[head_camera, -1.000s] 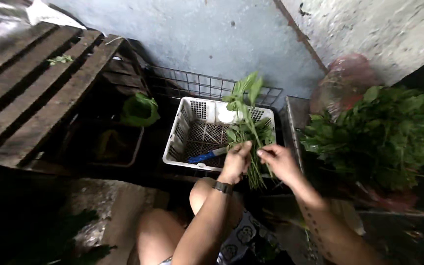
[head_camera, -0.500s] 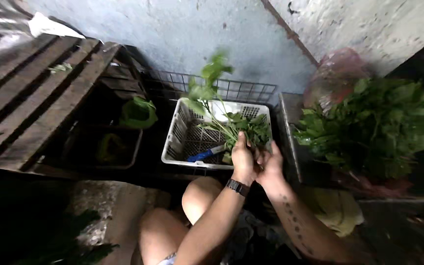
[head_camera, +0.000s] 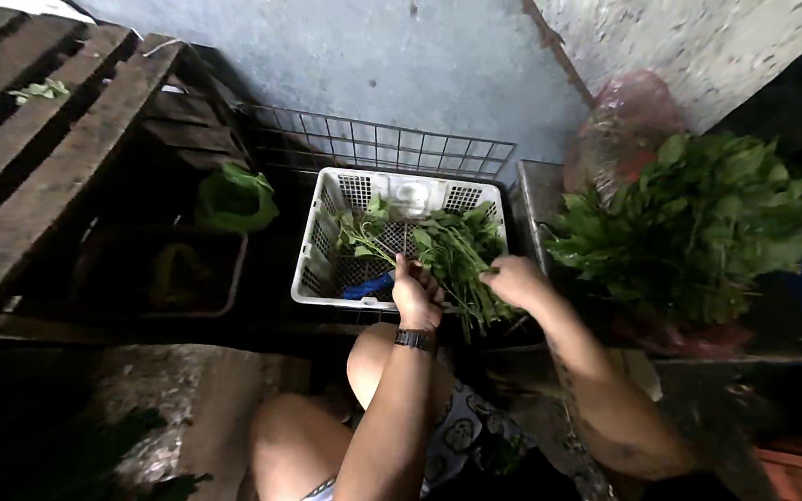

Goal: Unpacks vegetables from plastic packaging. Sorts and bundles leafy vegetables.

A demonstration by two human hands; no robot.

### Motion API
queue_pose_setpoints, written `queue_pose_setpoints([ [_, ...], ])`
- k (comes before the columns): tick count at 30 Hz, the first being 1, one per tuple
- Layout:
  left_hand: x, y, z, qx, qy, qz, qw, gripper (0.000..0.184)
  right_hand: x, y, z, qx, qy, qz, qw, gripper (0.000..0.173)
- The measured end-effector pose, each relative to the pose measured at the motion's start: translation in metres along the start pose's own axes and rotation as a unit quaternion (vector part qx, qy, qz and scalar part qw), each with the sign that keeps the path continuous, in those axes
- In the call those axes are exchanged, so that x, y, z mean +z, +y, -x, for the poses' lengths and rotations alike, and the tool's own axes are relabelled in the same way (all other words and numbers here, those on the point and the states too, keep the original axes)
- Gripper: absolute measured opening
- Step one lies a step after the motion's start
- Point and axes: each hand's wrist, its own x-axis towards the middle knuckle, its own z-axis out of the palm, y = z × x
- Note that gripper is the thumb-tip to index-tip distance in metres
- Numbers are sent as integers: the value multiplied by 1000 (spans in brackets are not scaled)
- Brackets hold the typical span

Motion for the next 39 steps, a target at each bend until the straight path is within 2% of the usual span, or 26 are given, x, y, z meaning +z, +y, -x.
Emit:
queue_pose_setpoints([
  [2, 0, 3, -4, 3, 5, 4, 1000, 54, -15, 5, 4, -13, 29, -54, 998, 40],
  [3, -1, 3, -5, 1, 7, 2, 1000, 54, -15, 11, -2, -13, 18, -55, 998, 42],
  [5, -3, -1, -5, -8, 9, -6, 1000, 55, -9, 23, -13, 11, 2, 5, 1000, 45],
  [7, 2, 2, -7, -1, 6, -7, 1000, 55, -25, 15, -4, 7, 55, 6, 998, 45],
  [9, 1, 2, -6, 6, 7, -10, 1000, 54, -29, 8, 2, -16, 105, -51, 993, 44],
  [10, 0, 0, -5, 6, 8, -16, 1000, 53, -23, 8, -2, -21, 98, -61, 993, 45],
  [13, 1, -1, -2, 3, 9, -34, 999, 50, -17, 8, -9, -10, 28, 47, 998, 43],
  [16, -1, 5, -1, 16, 23, -28, 999, 50, -30, -8, 3, -45, 81, 19, 996, 42],
  [19, -4, 0, 0, 10, 19, -37, 999, 50, -21, 2, -4, -41, 57, 50, 996, 42],
  [23, 0, 1, -2, 12, 31, -49, 998, 45, -40, -15, 25, -47, 171, 13, 984, 44],
  [26, 1, -5, 0, 3, 18, -72, 997, 41, -41, -10, 29, -44, 149, 32, 987, 42],
  [28, 6, -2, 0, 11, 3, -68, 998, 41, -51, -14, 35, -76, 217, -16, 973, 40],
  [29, 4, -3, 2, 14, -1, -71, 997, 41, -51, -13, 34, -82, 219, -38, 971, 40],
  [31, -1, -9, 5, 14, -12, -82, 996, 43, -48, 1, 27, -84, 163, -74, 980, 41],
  [32, 2, -7, 4, 17, -19, -82, 996, 44, -51, 6, 27, -102, 162, -121, 974, 40],
  [34, 6, -4, 5, 25, -19, -74, 997, 46, -59, 6, 35, -153, 169, -265, 937, 36],
  [36, 4, -7, 8, 30, -18, -74, 997, 47, -58, 5, 46, -170, 108, -421, 884, 34],
  [39, 5, -8, 7, 42, -34, -64, 997, 48, -57, 7, 47, -181, -1, -553, 813, 36],
])
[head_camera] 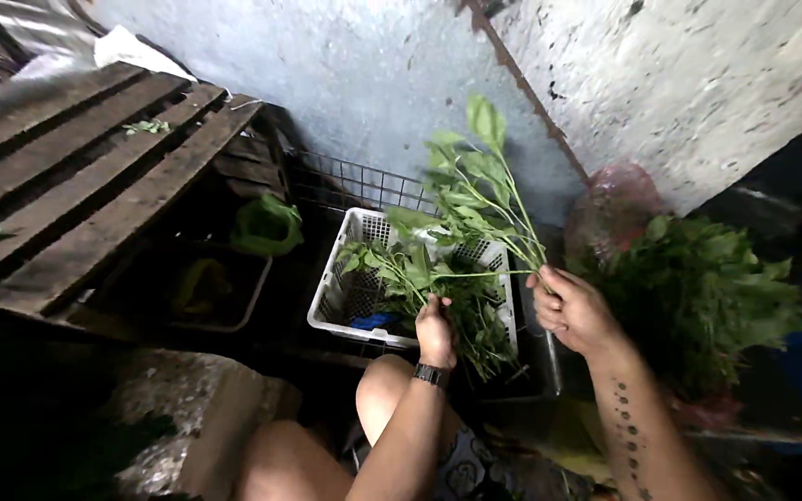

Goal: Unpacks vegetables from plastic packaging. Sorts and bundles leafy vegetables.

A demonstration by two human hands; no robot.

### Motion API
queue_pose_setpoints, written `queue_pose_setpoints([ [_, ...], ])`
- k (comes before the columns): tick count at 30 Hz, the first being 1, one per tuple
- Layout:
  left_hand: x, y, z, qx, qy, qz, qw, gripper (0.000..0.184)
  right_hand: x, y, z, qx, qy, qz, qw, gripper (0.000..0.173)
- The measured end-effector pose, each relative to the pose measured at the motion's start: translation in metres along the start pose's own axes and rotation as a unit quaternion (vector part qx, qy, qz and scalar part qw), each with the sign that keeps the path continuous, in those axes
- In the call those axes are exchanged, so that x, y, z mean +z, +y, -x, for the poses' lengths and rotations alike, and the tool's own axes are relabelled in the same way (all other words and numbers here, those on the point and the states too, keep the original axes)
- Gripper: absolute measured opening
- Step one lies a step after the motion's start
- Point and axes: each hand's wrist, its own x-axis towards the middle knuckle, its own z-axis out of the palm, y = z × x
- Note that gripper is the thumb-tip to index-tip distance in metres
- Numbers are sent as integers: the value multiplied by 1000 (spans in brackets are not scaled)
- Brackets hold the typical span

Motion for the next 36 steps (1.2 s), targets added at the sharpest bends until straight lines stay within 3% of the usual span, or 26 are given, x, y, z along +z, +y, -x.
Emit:
queue_pose_setpoints([
  [7, 0, -2, 2, -4, -2, 8, 1000, 45, 4, 26, -2, 35, -82, -191, 977, 41],
  [12, 2, -4, 10, -25, -35, -35, 998, 32, 16, 35, -9, 49, -48, -228, 971, 45],
  [18, 2, -7, 12, -76, -31, -34, 996, 29, 30, 45, -19, 67, -26, -298, 952, 47],
  [20, 3, -9, 9, -48, 22, -15, 998, 28, 31, 48, -21, 80, -28, -339, 937, 48],
  [23, 1, -8, 1, 56, 81, 8, 995, 22, 31, 60, -21, 121, -38, -405, 906, 49],
  [27, 0, -7, -7, 132, 30, -18, 991, 20, 35, 90, -5, 207, -130, -478, 843, 57],
  [31, 3, -12, -1, 113, -29, -49, 992, 17, 44, 116, 7, 229, -209, -385, 870, 66],
  [33, 3, -13, 4, 92, -54, -43, 993, 18, 44, 122, 9, 219, -225, -365, 876, 61],
  [36, 0, -11, 7, 32, -96, -33, 994, 25, 40, 119, 9, 226, -268, -392, 850, 57],
])
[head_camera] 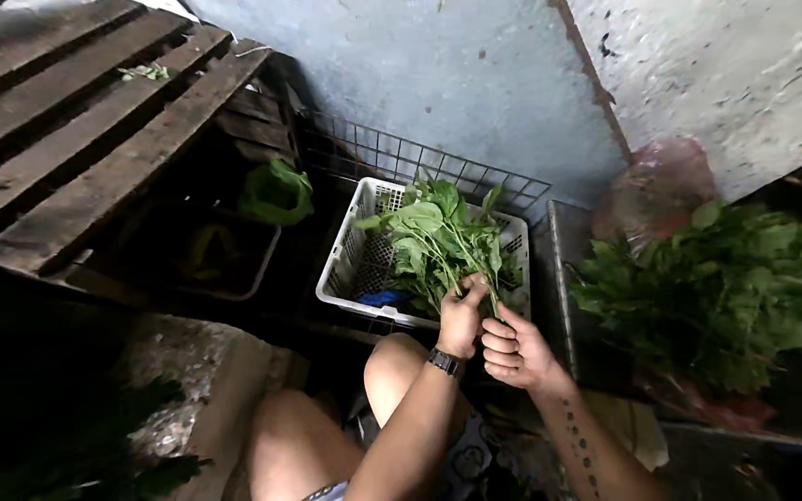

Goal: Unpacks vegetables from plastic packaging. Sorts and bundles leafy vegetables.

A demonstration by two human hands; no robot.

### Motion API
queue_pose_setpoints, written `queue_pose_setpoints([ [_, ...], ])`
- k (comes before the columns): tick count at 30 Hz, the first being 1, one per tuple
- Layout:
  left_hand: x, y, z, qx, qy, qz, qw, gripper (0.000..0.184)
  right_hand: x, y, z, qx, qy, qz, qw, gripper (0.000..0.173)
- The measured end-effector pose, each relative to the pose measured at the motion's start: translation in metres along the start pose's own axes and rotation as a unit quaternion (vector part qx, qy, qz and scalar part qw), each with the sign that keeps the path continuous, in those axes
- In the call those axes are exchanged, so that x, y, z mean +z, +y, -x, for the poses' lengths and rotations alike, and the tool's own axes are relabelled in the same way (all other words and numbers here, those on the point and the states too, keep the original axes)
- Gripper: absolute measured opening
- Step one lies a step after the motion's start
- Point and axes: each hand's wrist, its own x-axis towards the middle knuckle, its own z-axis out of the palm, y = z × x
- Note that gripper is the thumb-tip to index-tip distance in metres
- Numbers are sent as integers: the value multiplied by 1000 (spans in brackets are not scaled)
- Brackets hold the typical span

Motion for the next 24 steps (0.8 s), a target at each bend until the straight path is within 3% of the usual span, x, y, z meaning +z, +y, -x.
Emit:
queue_pose_setpoints([
  [4, -4, 8, 1, -43, -154, 35, 987, 33, -2, -8, 0, 58, -103, -92, 989, 52],
  [7, -3, 13, 0, -17, -195, 53, 979, 27, -2, -10, -1, 56, -129, -84, 986, 51],
  [9, -1, 15, 2, -13, -185, 53, 981, 20, 0, -8, 1, 48, -90, -4, 995, 57],
  [11, -1, 15, 2, -10, -175, 46, 983, 17, 9, -5, 5, 9, 38, 182, 982, 72],
  [12, -2, 15, 1, -10, -177, 42, 983, 16, 16, -6, 7, -8, 115, 305, 946, 79],
  [14, -3, 15, 0, -4, -182, 26, 983, 18, 30, -19, 16, -3, 215, 504, 836, 75],
  [16, -4, 18, -1, -2, -175, 13, 984, 19, 44, -39, 24, -26, 327, 625, 708, 70],
  [17, -5, 19, -1, -3, -179, 5, 984, 19, 50, -49, 24, -67, 361, 650, 665, 63],
  [20, -5, 17, -2, -2, -211, -4, 978, 20, 58, -68, 13, -217, 367, 663, 616, 32],
  [24, -1, 13, 0, 4, -227, 20, 974, 16, 70, -64, -10, -272, 358, 668, 594, 24],
])
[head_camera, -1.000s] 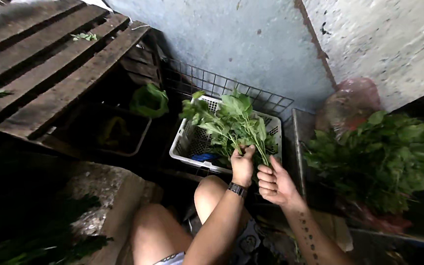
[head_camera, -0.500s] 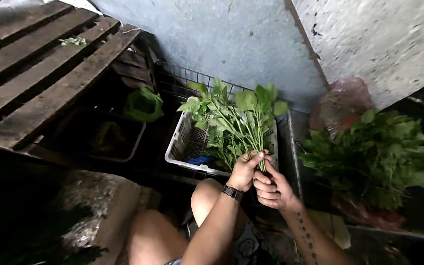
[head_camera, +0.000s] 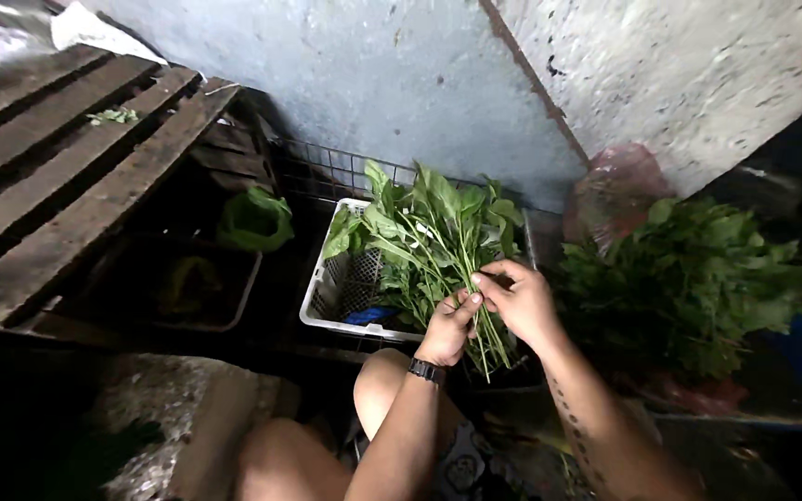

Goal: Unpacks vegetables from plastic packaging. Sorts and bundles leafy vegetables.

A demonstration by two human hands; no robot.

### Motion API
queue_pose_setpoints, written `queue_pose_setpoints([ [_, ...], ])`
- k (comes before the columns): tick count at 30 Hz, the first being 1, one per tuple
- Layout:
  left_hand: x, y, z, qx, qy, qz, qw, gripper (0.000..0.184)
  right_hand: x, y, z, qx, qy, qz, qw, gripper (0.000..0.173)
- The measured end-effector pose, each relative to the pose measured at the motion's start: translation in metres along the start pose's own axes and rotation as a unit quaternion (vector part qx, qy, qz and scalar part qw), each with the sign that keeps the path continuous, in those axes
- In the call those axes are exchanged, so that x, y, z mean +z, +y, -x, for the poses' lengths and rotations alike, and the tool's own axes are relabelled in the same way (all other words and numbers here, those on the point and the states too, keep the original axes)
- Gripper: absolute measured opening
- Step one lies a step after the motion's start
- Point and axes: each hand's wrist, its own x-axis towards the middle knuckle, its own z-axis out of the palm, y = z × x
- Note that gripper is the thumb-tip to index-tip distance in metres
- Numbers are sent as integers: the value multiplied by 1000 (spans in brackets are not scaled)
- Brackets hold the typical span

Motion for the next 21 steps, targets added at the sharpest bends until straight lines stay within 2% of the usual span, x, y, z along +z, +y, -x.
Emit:
queue_pose_setpoints([
  [5, -3, 2, 2, 19, -19, -7, 1000, 22, 5, -3, -6, 67, -51, -97, 992, 19],
  [7, -2, 0, 3, 47, 7, -26, 999, 22, 7, 1, -3, 60, -34, -101, 993, 16],
  [10, 1, -2, 0, 72, 86, -61, 992, 13, 12, 14, 3, 35, 1, -120, 992, 15],
  [12, 1, -2, -1, 75, 98, -72, 990, 14, 13, 19, 9, 10, 34, -138, 990, 14],
  [16, -3, 1, -3, 69, 93, -73, 991, 21, -13, 3, 12, -75, 138, -117, 981, 20],
  [19, -5, 5, -4, 39, 96, -70, 992, 22, -43, -32, -7, -207, 278, -145, 927, 18],
  [21, -5, 4, -5, 2, 80, -55, 995, 25, -48, -60, -34, -292, 290, -160, 897, 16],
])
